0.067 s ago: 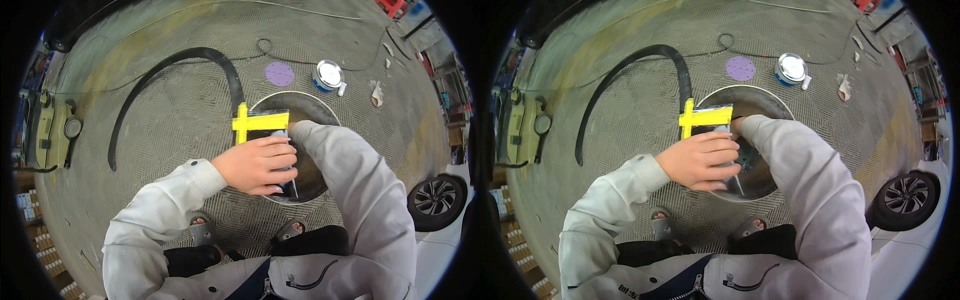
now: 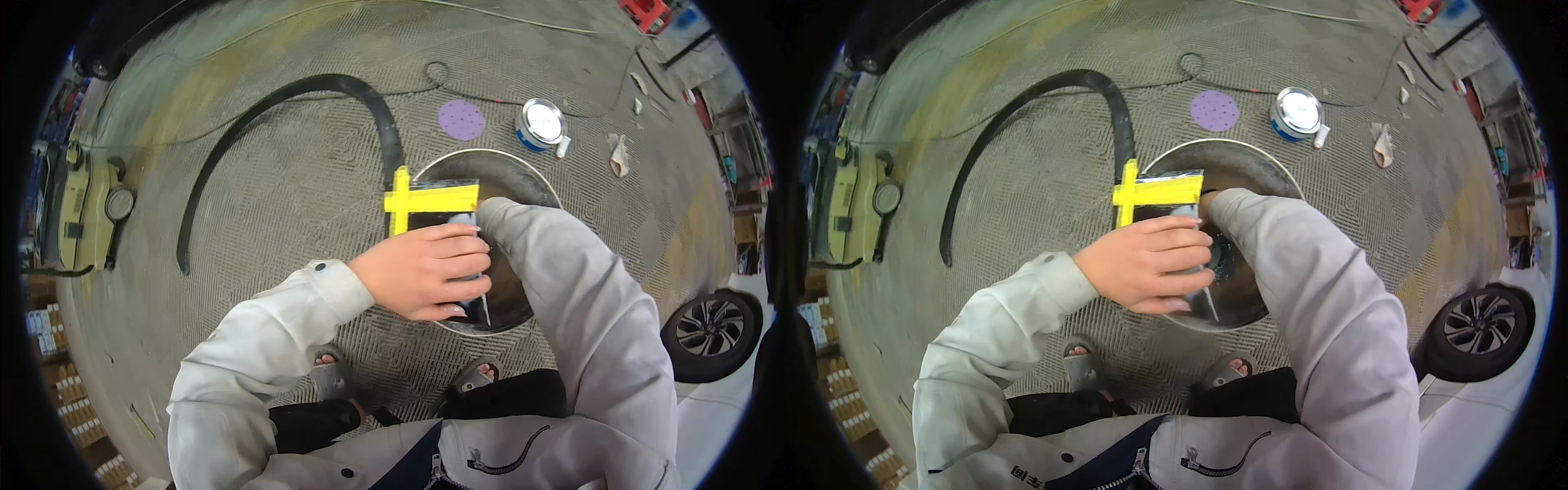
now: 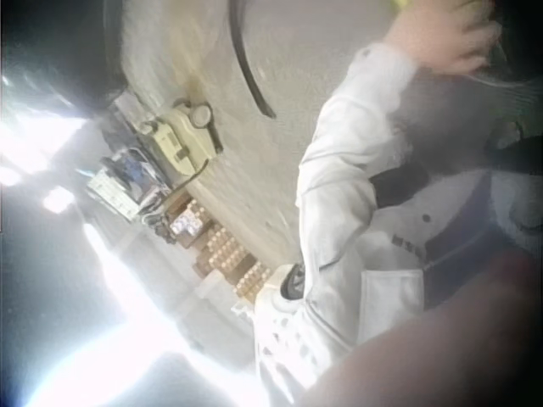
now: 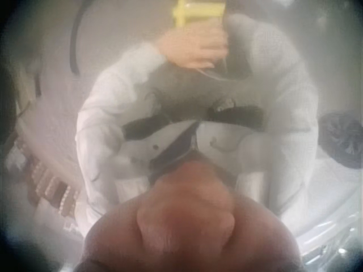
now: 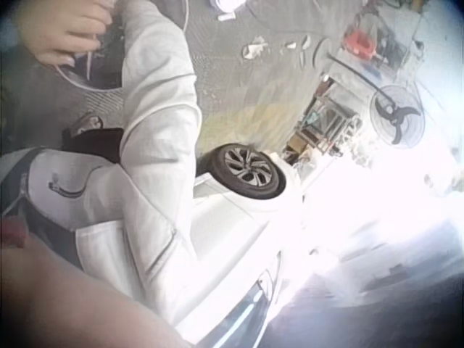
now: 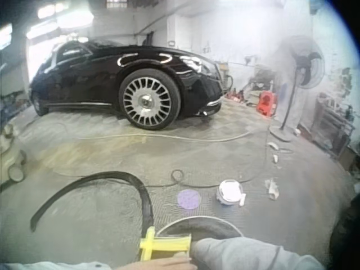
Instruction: The person sands a small car part with a green sanding pad, repeatedly dipping it into a bucket of water. The part is held with one hand while the other hand sands the surface. The person occasionally flips the part to sand different sides.
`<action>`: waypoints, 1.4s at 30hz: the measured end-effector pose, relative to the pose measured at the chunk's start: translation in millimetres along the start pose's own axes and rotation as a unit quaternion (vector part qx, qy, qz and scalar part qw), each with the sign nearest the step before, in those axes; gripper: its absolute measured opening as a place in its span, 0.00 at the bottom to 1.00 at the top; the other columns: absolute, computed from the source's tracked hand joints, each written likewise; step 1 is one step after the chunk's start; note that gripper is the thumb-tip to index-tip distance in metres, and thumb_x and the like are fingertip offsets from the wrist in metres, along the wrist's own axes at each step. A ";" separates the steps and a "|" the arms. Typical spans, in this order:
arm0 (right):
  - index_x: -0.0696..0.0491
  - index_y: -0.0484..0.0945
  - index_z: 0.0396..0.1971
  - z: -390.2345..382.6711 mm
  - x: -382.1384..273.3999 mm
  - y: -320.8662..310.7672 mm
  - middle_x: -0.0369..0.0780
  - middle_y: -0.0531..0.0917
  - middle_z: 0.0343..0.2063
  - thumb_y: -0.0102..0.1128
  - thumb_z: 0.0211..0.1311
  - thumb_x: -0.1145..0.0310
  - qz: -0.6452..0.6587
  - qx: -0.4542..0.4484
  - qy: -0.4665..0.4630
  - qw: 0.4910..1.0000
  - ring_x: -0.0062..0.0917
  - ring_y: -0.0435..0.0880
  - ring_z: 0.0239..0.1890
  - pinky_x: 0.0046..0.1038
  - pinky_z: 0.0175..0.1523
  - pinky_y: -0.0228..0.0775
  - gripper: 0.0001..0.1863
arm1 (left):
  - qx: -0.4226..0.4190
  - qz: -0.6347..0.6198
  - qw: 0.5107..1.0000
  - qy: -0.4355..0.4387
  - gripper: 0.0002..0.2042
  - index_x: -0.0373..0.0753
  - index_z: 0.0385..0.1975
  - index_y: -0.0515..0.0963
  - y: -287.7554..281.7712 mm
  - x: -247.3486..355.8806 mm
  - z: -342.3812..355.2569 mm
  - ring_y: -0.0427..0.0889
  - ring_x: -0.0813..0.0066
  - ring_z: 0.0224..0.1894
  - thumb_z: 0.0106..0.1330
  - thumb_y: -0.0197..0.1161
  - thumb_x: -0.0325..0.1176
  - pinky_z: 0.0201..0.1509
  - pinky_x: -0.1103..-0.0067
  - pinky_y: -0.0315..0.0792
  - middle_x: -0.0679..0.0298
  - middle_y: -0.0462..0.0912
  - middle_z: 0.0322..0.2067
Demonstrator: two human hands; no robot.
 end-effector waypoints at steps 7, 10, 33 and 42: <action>0.64 0.89 0.57 71.0 1.9 21.4 0.52 0.95 0.48 0.72 0.67 0.67 0.063 -0.028 -0.046 0.997 0.42 0.96 0.50 0.43 0.54 0.88 0.22 | 0.029 -0.027 0.999 -0.011 0.27 0.39 0.59 0.84 5.6 -1.6 0.7 0.81 0.54 0.70 0.62 0.77 0.46 0.87 0.52 0.69 0.58 0.84 0.60; 0.63 0.89 0.57 85.6 5.3 29.3 0.51 0.95 0.48 0.72 0.68 0.68 0.088 -0.036 -0.054 0.994 0.42 0.96 0.50 0.43 0.54 0.89 0.22 | 0.046 -0.016 0.999 -0.003 0.29 0.38 0.60 0.81 4.1 -0.5 2.3 0.80 0.55 0.70 0.62 0.76 0.47 0.88 0.53 0.67 0.58 0.83 0.60; 0.65 0.84 0.53 -125.6 62.4 4.9 0.50 0.92 0.55 0.60 0.52 0.87 0.541 0.123 -0.151 0.818 0.41 0.92 0.54 0.45 0.57 0.89 0.24 | 0.043 0.069 0.997 0.013 0.31 0.37 0.69 0.82 -3.1 7.7 -7.3 0.81 0.45 0.75 0.67 0.77 0.43 0.77 0.52 0.78 0.50 0.83 0.70; 0.67 0.83 0.65 -268.6 11.7 3.2 0.46 0.92 0.47 0.56 0.62 0.78 0.529 0.416 -0.082 0.734 0.27 0.88 0.43 0.38 0.47 0.88 0.30 | -0.053 0.081 0.995 0.019 0.18 0.39 0.45 0.86 -3.2 3.9 37.8 0.84 0.45 0.56 0.69 0.80 0.46 0.63 0.55 0.80 0.52 0.84 0.48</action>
Point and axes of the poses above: each hand's wrist, its own z-axis towards the middle knuckle, its own y-axis out of the palm, x = y × z, the point moved 4 cm from there along z, towards the middle knuckle
